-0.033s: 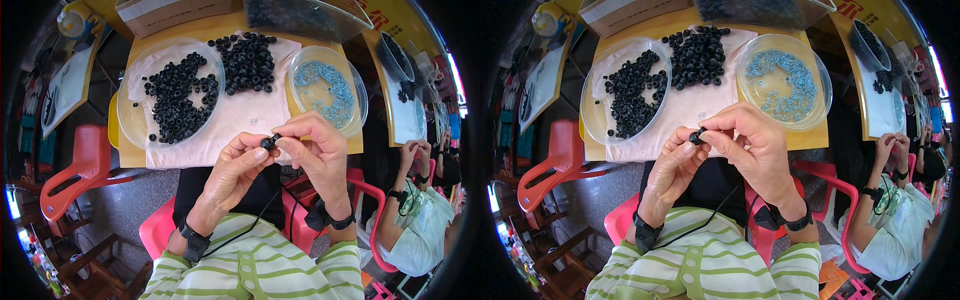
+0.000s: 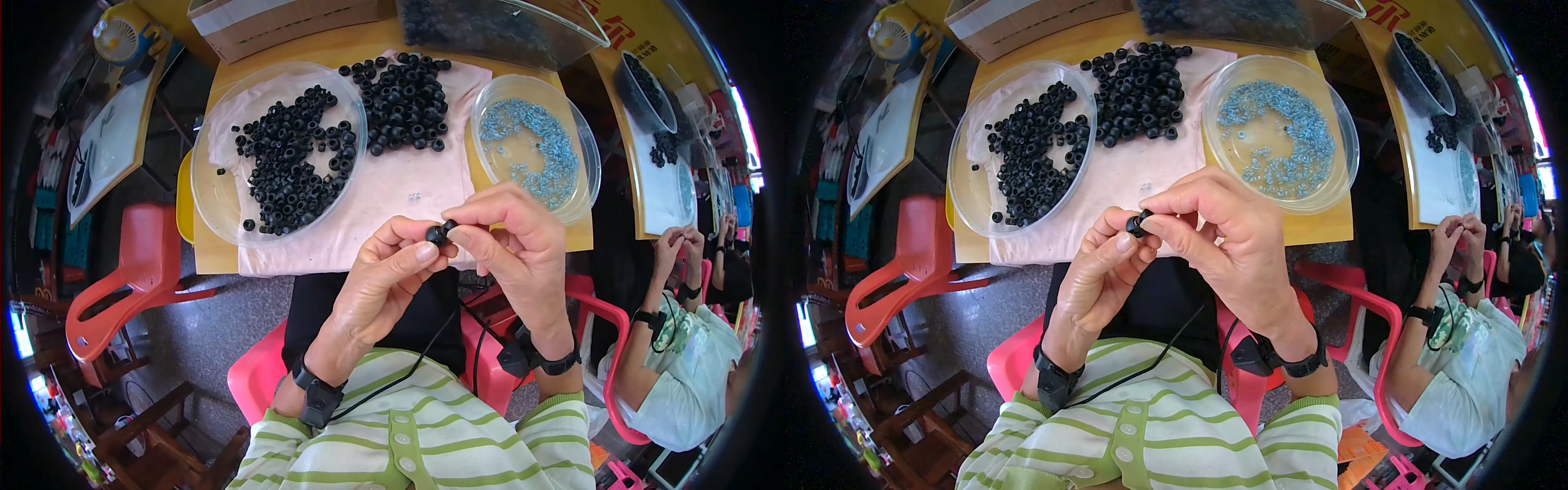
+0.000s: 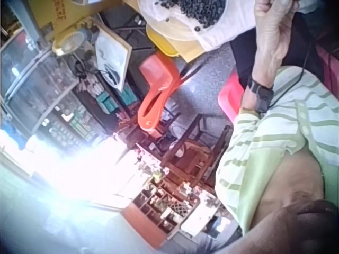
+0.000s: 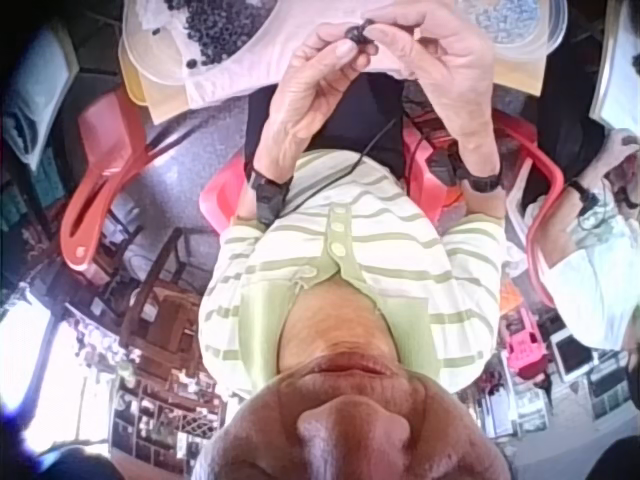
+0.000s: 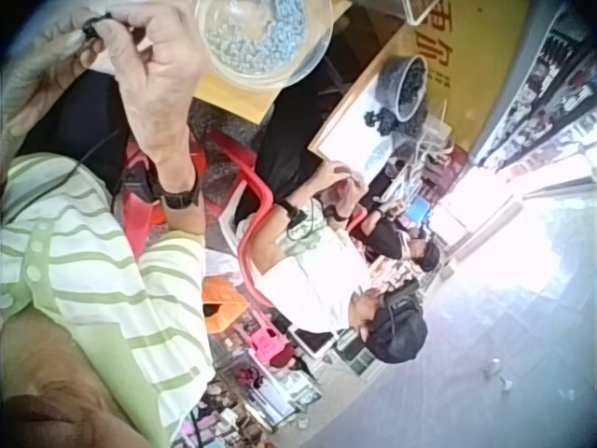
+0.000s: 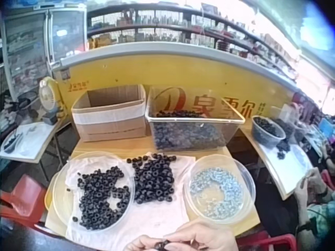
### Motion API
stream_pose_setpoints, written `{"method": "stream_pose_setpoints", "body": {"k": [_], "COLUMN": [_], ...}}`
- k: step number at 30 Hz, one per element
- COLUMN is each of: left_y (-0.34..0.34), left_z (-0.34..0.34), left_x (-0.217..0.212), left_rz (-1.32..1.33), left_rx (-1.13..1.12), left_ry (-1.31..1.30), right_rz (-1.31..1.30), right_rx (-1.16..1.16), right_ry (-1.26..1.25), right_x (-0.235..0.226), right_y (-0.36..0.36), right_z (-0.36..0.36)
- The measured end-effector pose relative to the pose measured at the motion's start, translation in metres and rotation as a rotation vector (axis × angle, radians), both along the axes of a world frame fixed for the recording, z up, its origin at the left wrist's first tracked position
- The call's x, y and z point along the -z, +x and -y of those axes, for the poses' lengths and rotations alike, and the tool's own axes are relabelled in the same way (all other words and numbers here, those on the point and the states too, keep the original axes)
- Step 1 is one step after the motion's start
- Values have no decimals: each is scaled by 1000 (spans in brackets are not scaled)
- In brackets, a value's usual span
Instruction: The recorder is assembling small black plastic components by inserting small silver pins into them.
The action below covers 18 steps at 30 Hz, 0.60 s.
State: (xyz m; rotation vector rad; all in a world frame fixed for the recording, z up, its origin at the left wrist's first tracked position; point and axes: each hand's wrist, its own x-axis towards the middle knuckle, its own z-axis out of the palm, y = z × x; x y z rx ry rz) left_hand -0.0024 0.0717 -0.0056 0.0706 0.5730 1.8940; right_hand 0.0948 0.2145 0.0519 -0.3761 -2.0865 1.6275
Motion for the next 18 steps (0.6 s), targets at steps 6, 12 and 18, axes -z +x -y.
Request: {"method": "stream_pose_setpoints", "body": {"k": [6,12,18], "left_y": [0,-1,-2], "left_z": [0,2,-1], "left_x": [1,1,3], "left_rz": [-9,213,268], "left_rx": [17,87,115], "left_ry": [-4,37,46], "right_rz": [-36,-33,-39], "right_rx": [-15,15,22], "right_ry": [237,428,391], "right_x": [0,-3,0], "right_y": [-1,1,1], "right_z": [-2,4,5]}}
